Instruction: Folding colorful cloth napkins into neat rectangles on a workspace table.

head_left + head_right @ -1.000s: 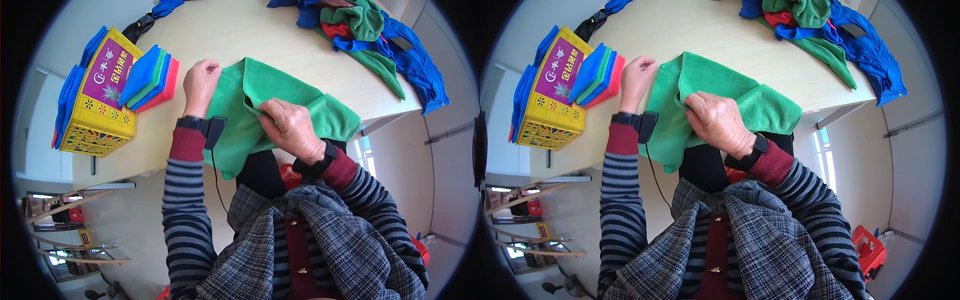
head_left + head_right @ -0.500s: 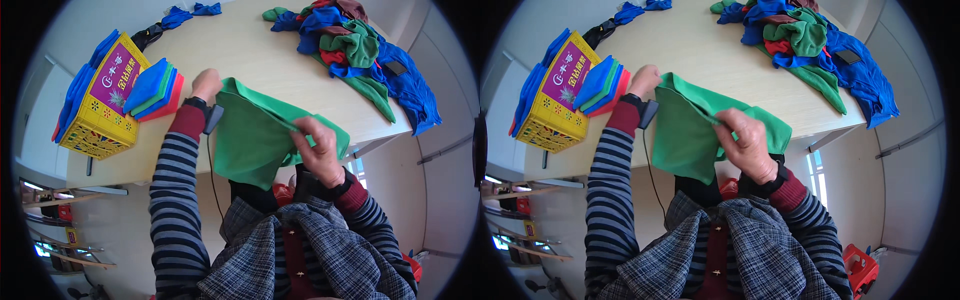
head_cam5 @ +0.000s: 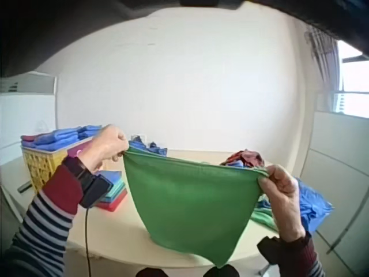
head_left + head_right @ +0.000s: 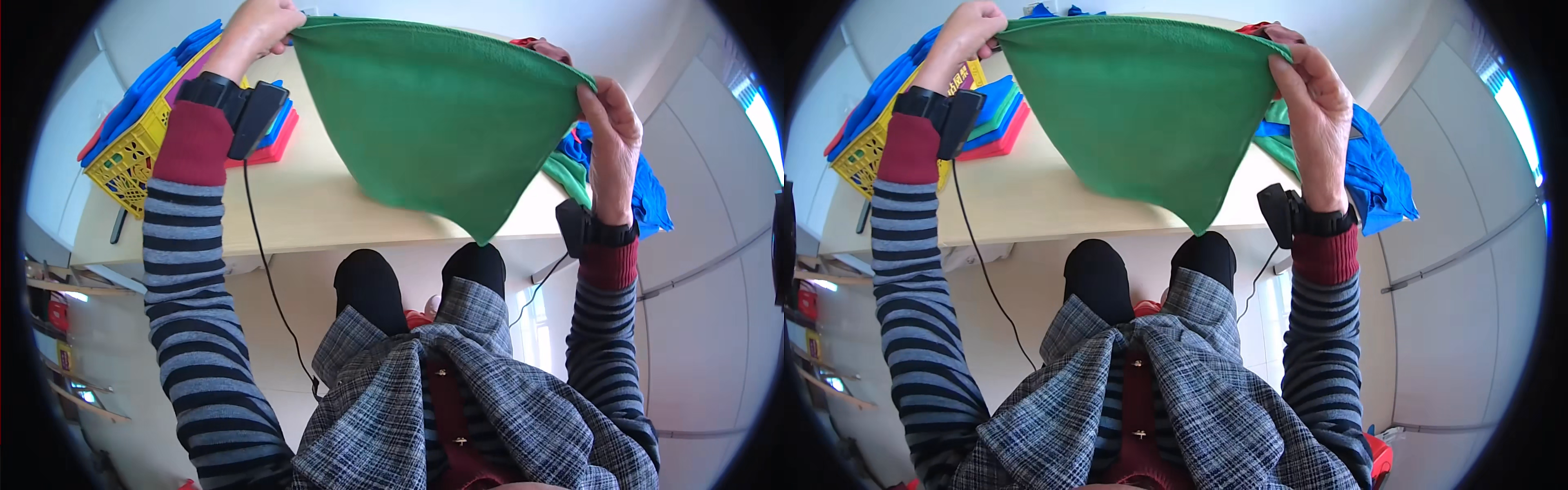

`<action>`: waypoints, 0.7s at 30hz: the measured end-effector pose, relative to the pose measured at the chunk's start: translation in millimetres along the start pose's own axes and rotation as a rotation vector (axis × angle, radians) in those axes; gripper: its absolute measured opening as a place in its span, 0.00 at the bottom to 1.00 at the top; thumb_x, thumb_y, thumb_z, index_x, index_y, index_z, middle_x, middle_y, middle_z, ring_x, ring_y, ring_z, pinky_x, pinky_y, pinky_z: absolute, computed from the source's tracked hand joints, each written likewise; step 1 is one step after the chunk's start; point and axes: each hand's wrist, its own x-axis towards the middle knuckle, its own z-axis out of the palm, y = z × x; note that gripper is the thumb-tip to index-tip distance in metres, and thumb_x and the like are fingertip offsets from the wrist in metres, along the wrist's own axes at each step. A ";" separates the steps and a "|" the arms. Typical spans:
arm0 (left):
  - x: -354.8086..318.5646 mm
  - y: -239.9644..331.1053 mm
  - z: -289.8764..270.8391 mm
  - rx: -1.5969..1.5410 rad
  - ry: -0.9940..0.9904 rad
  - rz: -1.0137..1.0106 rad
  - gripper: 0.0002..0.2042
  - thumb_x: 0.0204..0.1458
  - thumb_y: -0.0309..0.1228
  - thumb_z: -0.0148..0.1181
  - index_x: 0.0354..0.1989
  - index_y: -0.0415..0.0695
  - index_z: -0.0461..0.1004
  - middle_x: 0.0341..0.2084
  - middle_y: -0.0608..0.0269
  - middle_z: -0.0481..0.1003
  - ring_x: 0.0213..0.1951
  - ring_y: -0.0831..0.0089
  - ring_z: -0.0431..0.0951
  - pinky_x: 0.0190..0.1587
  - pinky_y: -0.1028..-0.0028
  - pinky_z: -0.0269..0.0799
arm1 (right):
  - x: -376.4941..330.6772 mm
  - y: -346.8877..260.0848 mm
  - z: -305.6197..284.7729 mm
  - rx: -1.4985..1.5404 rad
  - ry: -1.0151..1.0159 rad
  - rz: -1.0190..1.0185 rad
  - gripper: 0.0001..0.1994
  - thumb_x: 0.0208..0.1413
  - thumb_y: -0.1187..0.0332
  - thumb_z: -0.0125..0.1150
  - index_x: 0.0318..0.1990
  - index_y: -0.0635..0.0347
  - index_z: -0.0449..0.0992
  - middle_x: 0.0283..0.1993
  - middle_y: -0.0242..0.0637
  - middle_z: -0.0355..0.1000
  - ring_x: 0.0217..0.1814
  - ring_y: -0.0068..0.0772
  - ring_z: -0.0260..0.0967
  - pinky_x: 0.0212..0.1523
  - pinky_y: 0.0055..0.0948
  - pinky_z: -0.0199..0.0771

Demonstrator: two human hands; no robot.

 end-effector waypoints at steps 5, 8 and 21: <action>-10.9 10.7 -19.3 -0.279 -0.102 -0.048 0.06 0.50 0.26 0.57 0.28 0.36 0.78 0.16 0.62 0.75 0.16 0.77 0.74 0.17 0.78 0.68 | 5.2 -0.9 -1.9 0.004 -0.005 -0.005 0.08 0.64 0.69 0.60 0.46 0.61 0.80 0.40 0.25 0.77 0.39 0.16 0.70 0.44 0.19 0.70; -9.6 6.8 -26.2 -0.363 -0.142 -0.067 0.06 0.51 0.24 0.56 0.32 0.36 0.78 0.18 0.63 0.75 0.18 0.78 0.75 0.18 0.78 0.69 | 7.2 7.0 0.6 0.051 -0.018 -0.009 0.10 0.64 0.71 0.61 0.50 0.60 0.80 0.45 0.26 0.78 0.42 0.14 0.71 0.42 0.18 0.71; 96.2 -30.1 68.1 -0.891 -0.529 -0.137 0.10 0.57 0.17 0.46 0.46 0.31 0.70 0.33 0.49 0.77 0.31 0.60 0.81 0.37 0.61 0.83 | 49.5 42.3 -44.5 -0.068 0.038 0.051 0.08 0.64 0.69 0.61 0.45 0.61 0.81 0.37 0.28 0.77 0.37 0.16 0.73 0.43 0.20 0.74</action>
